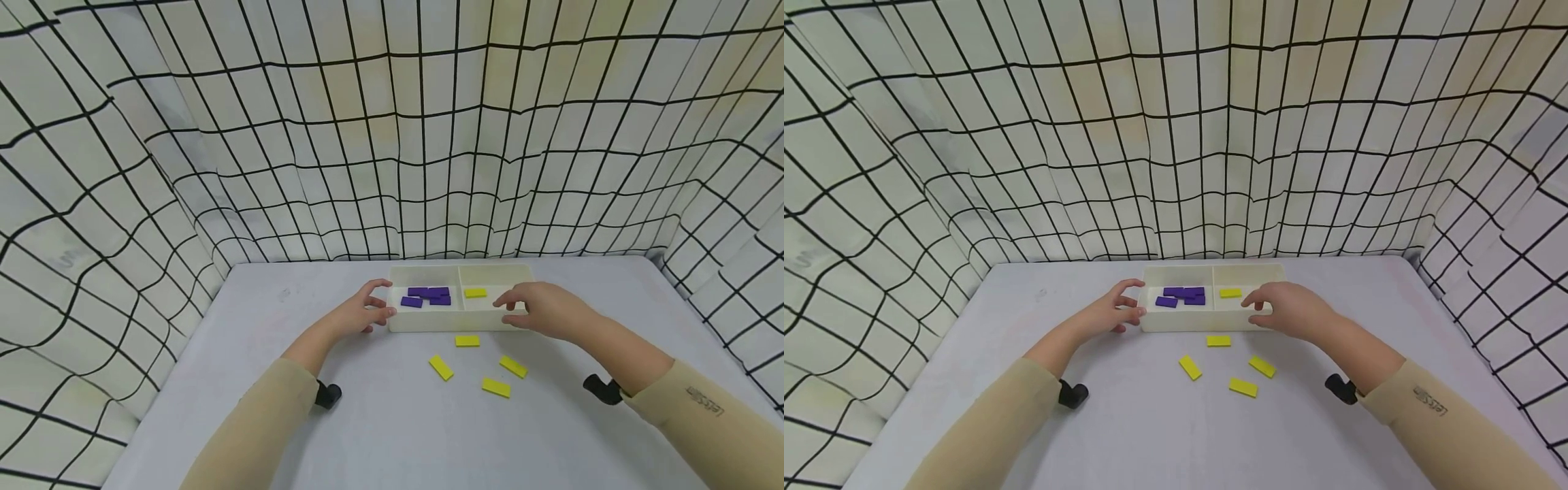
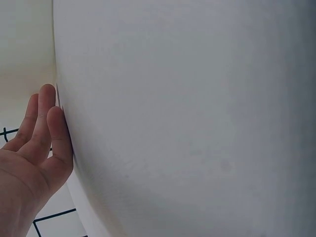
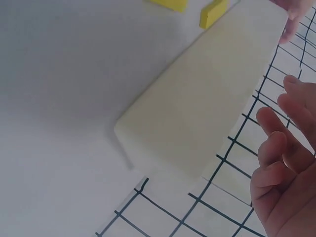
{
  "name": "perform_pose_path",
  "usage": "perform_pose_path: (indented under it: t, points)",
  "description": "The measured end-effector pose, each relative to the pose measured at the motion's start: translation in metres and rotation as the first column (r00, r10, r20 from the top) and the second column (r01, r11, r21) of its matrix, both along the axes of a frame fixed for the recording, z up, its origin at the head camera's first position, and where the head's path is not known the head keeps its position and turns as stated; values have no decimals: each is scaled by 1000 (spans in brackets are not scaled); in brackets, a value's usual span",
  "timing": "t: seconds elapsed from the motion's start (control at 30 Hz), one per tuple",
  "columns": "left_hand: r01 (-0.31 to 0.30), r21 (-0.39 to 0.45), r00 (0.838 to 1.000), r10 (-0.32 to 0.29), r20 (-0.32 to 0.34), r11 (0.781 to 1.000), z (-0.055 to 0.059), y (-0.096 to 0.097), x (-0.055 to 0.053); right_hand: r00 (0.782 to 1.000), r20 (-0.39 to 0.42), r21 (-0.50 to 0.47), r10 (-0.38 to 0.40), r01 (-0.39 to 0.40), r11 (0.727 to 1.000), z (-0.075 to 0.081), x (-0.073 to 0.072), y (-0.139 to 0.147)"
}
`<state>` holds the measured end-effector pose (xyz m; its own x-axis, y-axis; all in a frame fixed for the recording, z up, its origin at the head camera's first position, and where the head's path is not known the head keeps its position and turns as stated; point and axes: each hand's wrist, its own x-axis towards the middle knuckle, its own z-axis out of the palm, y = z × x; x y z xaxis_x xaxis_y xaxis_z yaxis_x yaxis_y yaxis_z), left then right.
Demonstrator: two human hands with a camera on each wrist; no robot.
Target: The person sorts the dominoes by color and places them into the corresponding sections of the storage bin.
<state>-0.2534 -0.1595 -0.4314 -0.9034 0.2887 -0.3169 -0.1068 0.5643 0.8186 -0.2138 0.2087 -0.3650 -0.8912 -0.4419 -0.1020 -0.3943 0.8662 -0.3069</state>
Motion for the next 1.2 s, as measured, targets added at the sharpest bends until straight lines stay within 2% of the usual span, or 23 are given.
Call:
perform_pose_path:
  t: [0.2,0.43,0.63,0.83,1.2]
  points:
    - [-12,8,1000,12,5,1000,1,0,2,999,52,-9,11,-10,1000,-14,15,3]
    - [3,5,1000,-3,-6,1000,0,1,2,994,106,-7,11,-11,1000,-34,27,14]
    - [-4,12,1000,4,-1,1000,2,0,2,988,153,-1,19,-19,1000,-44,30,15]
    - [1,9,1000,-1,1,1000,1,-1,1,979,203,8,-7,5,1000,-50,31,7]
    - [11,14,1000,-11,2,1000,2,-2,1,976,216,31,-36,30,999,-57,32,2]
